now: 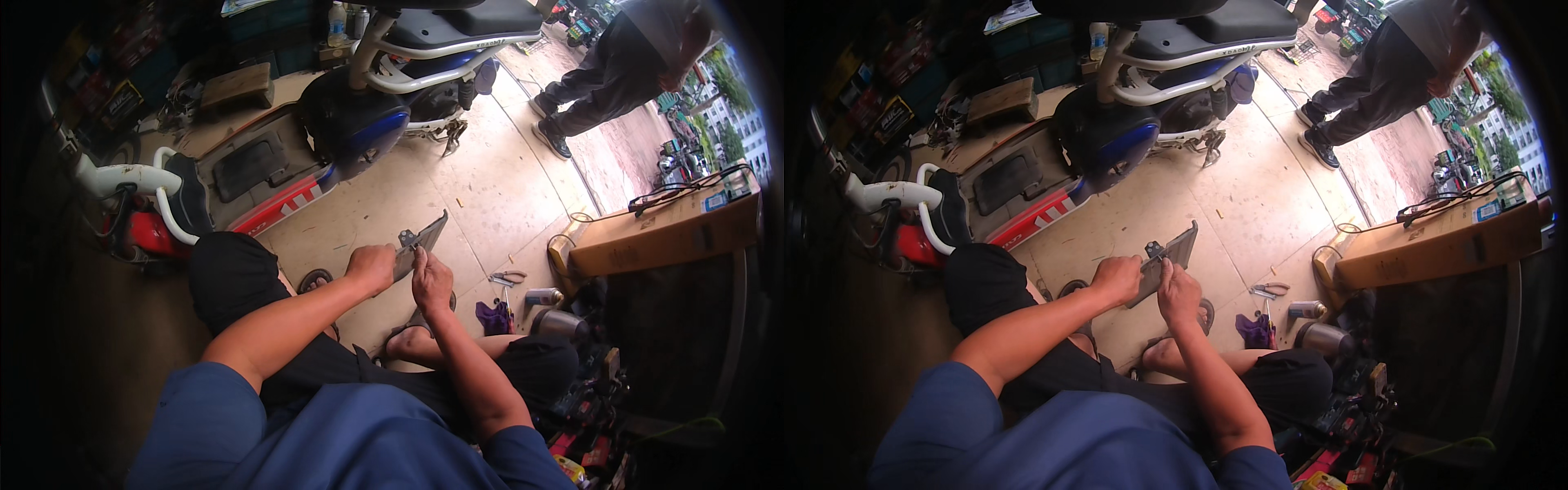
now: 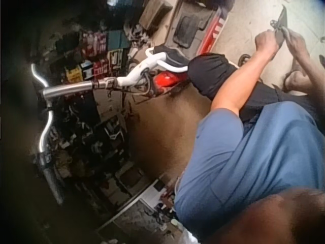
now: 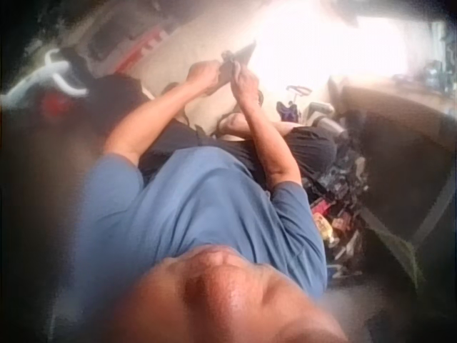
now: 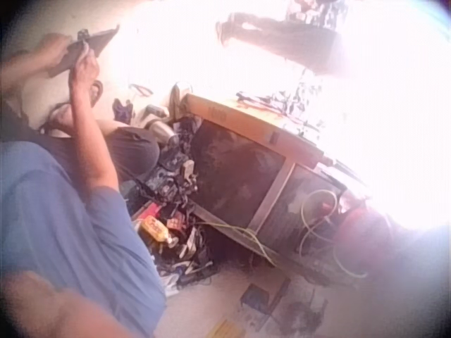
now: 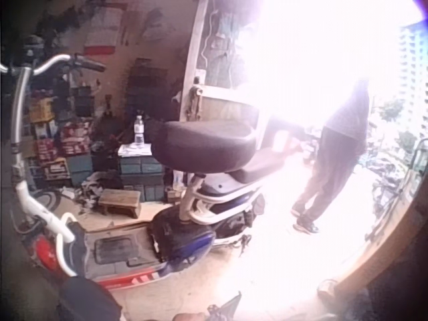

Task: The person cleans a plastic moped component using a spray can and a cloth, then uses a screwdriver to secure a small metal bracket to the component.

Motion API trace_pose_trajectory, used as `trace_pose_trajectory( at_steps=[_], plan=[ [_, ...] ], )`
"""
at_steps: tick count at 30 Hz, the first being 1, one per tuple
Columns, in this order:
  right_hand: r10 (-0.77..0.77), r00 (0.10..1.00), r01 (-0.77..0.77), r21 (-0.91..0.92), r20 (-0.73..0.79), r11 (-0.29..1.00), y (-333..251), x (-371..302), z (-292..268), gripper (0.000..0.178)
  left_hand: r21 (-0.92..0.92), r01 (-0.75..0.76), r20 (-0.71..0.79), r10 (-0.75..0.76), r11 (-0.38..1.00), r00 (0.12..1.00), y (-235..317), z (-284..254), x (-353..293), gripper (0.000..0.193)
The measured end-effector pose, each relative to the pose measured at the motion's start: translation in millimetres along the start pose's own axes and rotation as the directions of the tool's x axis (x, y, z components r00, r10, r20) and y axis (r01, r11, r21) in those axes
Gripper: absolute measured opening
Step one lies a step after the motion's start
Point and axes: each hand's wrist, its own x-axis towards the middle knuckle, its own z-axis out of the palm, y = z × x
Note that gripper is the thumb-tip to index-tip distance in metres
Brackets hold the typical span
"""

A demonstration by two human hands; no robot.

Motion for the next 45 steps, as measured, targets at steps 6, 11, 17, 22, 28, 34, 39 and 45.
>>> trace_pose_trajectory(
  at_steps=[6,11,17,22,28,34,39,45],
  plan=[
    [0.138,0.99,-0.139,0.041,0.042,0.989,0,0,8,0.054,-0.008,0.006,-0.013,-0.006,1.0,1.0,-2,0,-2,0.023],
    [-0.104,0.994,0.105,-0.132,0.018,0.986,-1,-5,-1,0.038,0.009,-0.001,0.025,0.001,1.0,1.0,-2,0,0,0.022],
    [-0.353,0.936,0.35,-0.19,0.022,0.917,23,7,-5,0.034,0.082,0.057,0.051,-0.062,0.995,0.997,2,-3,2,0.024],
    [-0.223,0.972,0.233,-0.172,0.075,0.957,21,1,-7,0.033,0.075,0.025,0.056,-0.029,0.997,0.998,2,-3,1,0.024],
    [-0.154,0.986,0.161,-0.117,0.059,0.98,16,-8,-10,0.035,0.067,0.032,0.061,-0.036,0.997,0.997,5,0,-1,0.026],
    [-0.091,0.994,0.098,-0.136,0.056,0.986,10,-11,-9,0.035,0.031,0.052,0.061,-0.054,0.998,0.997,4,1,-2,0.028],
    [-0.08,0.996,0.085,-0.11,0.049,0.99,11,-10,-6,0.035,0.032,0.064,0.059,-0.065,0.997,0.996,5,1,-2,0.028],
    [-0.064,0.996,0.07,-0.124,0.054,0.99,11,-9,-7,0.036,0.031,0.07,0.056,-0.072,0.997,0.996,5,2,-1,0.027]
  ],
)
